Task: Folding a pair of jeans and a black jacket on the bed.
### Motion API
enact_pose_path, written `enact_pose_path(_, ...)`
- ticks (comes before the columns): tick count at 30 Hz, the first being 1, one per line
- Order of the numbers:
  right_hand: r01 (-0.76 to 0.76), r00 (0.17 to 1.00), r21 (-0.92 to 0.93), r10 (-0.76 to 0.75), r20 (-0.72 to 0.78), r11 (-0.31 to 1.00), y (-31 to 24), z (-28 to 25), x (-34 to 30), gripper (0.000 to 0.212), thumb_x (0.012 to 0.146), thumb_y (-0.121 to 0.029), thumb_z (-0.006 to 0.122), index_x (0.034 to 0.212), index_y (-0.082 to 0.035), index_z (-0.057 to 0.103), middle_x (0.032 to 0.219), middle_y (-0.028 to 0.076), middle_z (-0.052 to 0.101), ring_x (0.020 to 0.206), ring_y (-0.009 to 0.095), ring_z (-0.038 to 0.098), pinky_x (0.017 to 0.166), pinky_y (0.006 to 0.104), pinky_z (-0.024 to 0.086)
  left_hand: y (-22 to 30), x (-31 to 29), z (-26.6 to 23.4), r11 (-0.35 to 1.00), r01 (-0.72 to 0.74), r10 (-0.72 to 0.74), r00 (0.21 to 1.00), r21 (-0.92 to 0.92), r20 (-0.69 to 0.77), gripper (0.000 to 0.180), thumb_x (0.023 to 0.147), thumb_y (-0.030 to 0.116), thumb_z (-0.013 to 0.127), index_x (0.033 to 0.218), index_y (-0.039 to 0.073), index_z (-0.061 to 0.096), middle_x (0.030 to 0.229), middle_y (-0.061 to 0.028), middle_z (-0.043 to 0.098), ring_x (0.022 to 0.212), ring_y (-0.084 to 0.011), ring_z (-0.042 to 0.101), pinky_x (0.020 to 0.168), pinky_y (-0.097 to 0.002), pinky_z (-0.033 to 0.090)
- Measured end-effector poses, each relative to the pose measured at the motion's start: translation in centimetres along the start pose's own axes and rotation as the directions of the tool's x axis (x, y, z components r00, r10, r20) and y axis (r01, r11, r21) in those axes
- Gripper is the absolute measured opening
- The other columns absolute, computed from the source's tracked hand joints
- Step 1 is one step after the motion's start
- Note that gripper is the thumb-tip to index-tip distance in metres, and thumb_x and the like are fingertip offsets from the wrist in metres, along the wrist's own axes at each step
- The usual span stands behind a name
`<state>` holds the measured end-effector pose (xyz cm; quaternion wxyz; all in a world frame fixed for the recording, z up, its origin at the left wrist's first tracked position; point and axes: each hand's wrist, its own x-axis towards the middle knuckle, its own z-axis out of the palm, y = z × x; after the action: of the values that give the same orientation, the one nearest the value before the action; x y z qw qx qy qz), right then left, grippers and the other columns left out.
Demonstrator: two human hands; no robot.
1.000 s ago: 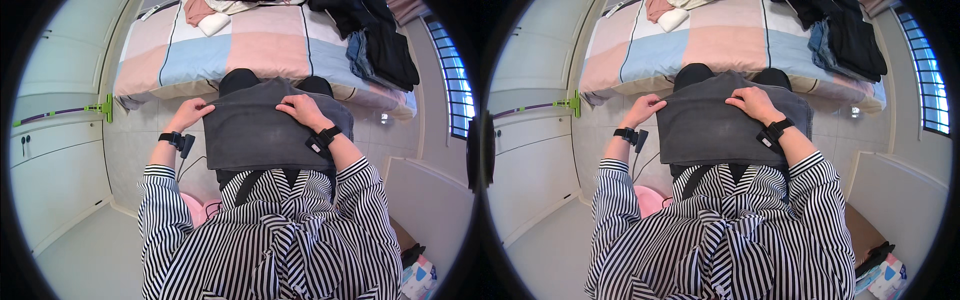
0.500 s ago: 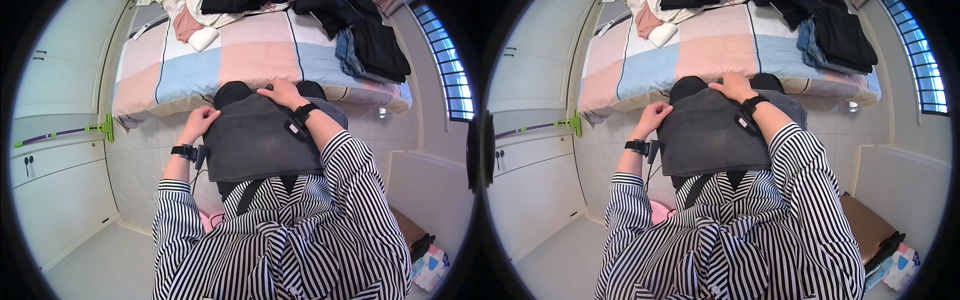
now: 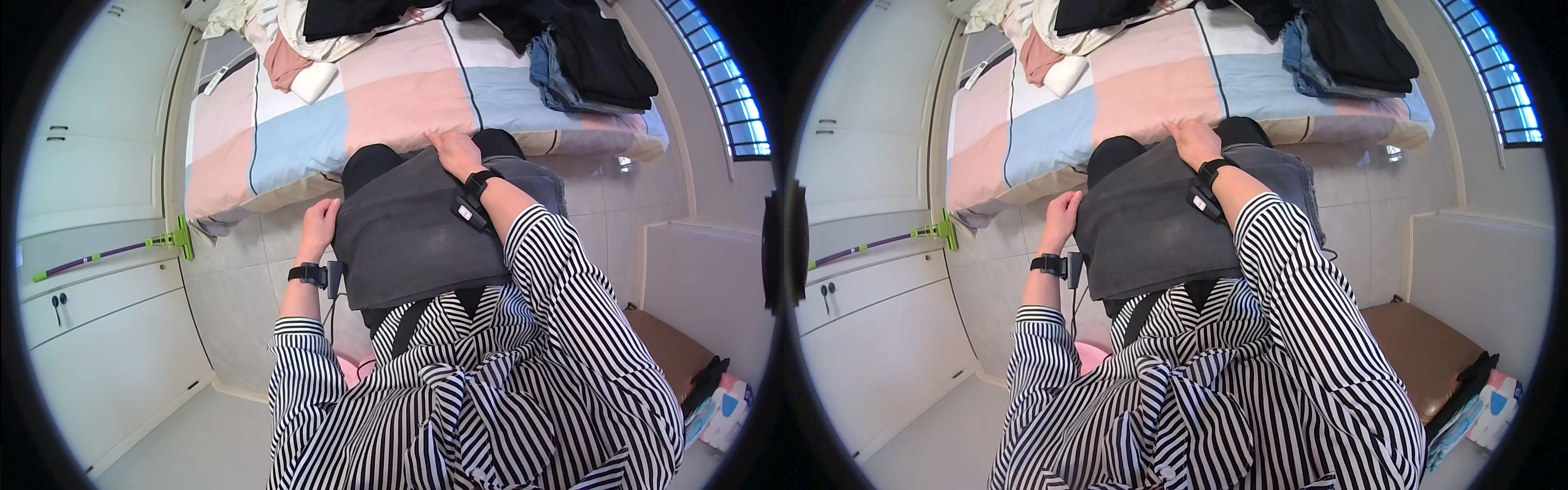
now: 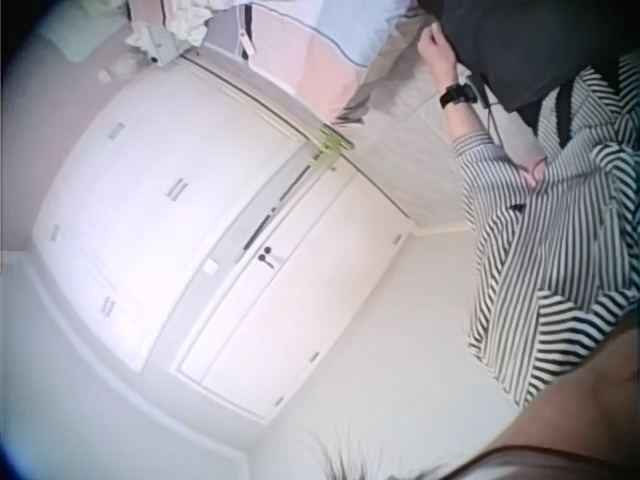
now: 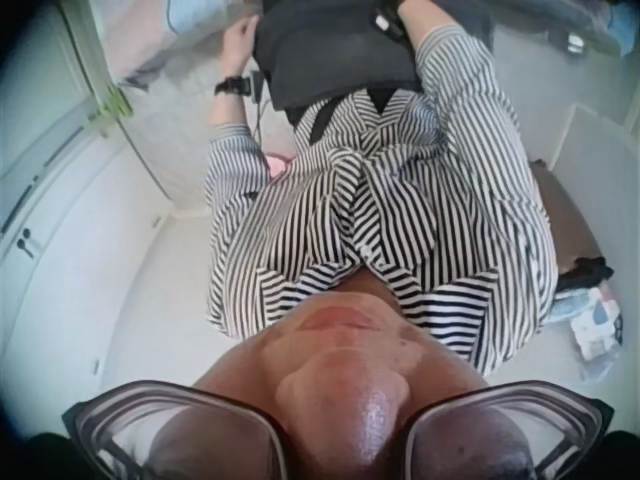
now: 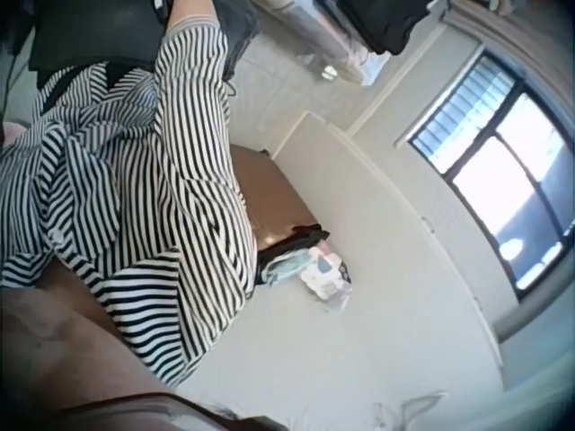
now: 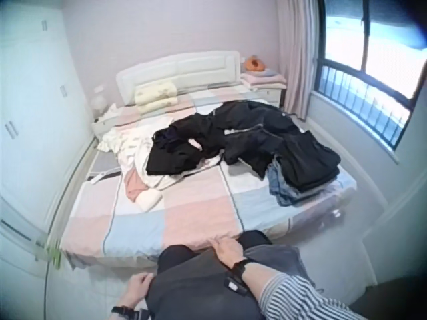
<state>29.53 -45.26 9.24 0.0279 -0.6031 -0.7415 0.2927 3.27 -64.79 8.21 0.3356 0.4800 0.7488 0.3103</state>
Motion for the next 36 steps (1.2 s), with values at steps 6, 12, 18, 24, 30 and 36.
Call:
enact_pose_path(6,0.213,0.944,0.076,-0.225,0.242,0.974,1.7,-4.1,0.3,0.068,0.095,-0.060,0.037,0.099,-0.001,0.071,0.092,0.016,0.070,0.090,0.032,0.066,0.082,0.0387,0.049,-2.2,0.3,0.1,0.996,0.032,-0.034,0.999,0.085,0.020,0.032,0.099,0.027,0.053,0.090,-0.003,0.063,0.072,-0.0044,0.062,0.069,-0.0111,0.053,0.066,-0.0298,0.045)
enact_pose_path(12,0.393,0.867,-0.062,-0.347,0.359,0.918,4.9,-7.0,-1.9,0.063,0.079,-0.065,0.062,0.107,-0.009,0.071,0.102,0.014,0.069,0.099,0.031,0.064,0.087,0.0386,0.049,4.9,3.3,-0.1,0.978,-0.152,0.160,0.986,0.141,-0.049,0.047,0.095,0.036,0.056,0.122,-0.003,0.056,0.115,-0.0189,0.064,0.106,-0.0296,0.062,0.091,-0.0368,0.048)
enact_pose_path(18,0.365,0.913,-0.010,-0.355,0.200,0.931,4.3,-6.3,-3.8,0.044,0.086,-0.050,0.063,0.096,-0.008,0.071,0.090,0.016,0.069,0.088,0.033,0.065,0.077,0.0417,0.049,13.9,7.1,6.3,0.981,-0.162,0.129,0.956,0.107,0.264,0.062,0.088,0.046,0.063,0.123,-0.005,0.056,0.119,-0.0218,0.063,0.109,-0.0329,0.061,0.093,-0.0383,0.048)
enact_pose_path(24,0.330,0.936,0.041,-0.332,0.113,0.943,5.2,-6.0,-4.2,0.043,0.092,-0.050,0.054,0.093,-0.011,0.072,0.087,0.014,0.069,0.086,0.034,0.064,0.076,0.0430,0.049,12.9,9.0,10.0,0.982,-0.174,0.132,0.910,0.073,0.392,0.051,0.089,0.046,0.063,0.102,-0.003,0.068,0.095,-0.0213,0.069,0.091,-0.0321,0.066,0.080,-0.0399,0.049)
enact_pose_path(30,0.234,0.972,-0.030,-0.232,0.044,0.972,6.7,-6.7,-3.8,0.051,0.090,-0.056,0.053,0.082,-0.010,0.074,0.083,0.015,0.069,0.085,0.034,0.065,0.076,0.0434,0.050,10.4,9.2,11.2,0.943,-0.310,0.276,0.930,0.116,0.243,0.036,0.094,0.033,0.059,0.094,-0.003,0.066,0.081,-0.0197,0.065,0.072,-0.0266,0.061,0.069,-0.0371,0.046)
enact_pose_path(36,0.099,0.995,-0.023,-0.099,0.003,0.995,11.1,-8.0,-3.3,0.061,0.087,-0.064,0.053,0.080,-0.006,0.073,0.084,0.018,0.069,0.086,0.036,0.065,0.077,0.0436,0.050,10.6,8.4,10.3,0.964,-0.263,0.251,0.951,0.045,0.180,0.036,0.091,0.034,0.062,0.085,-0.001,0.068,0.078,-0.0217,0.066,0.073,-0.0343,0.064,0.069,-0.0403,0.048)
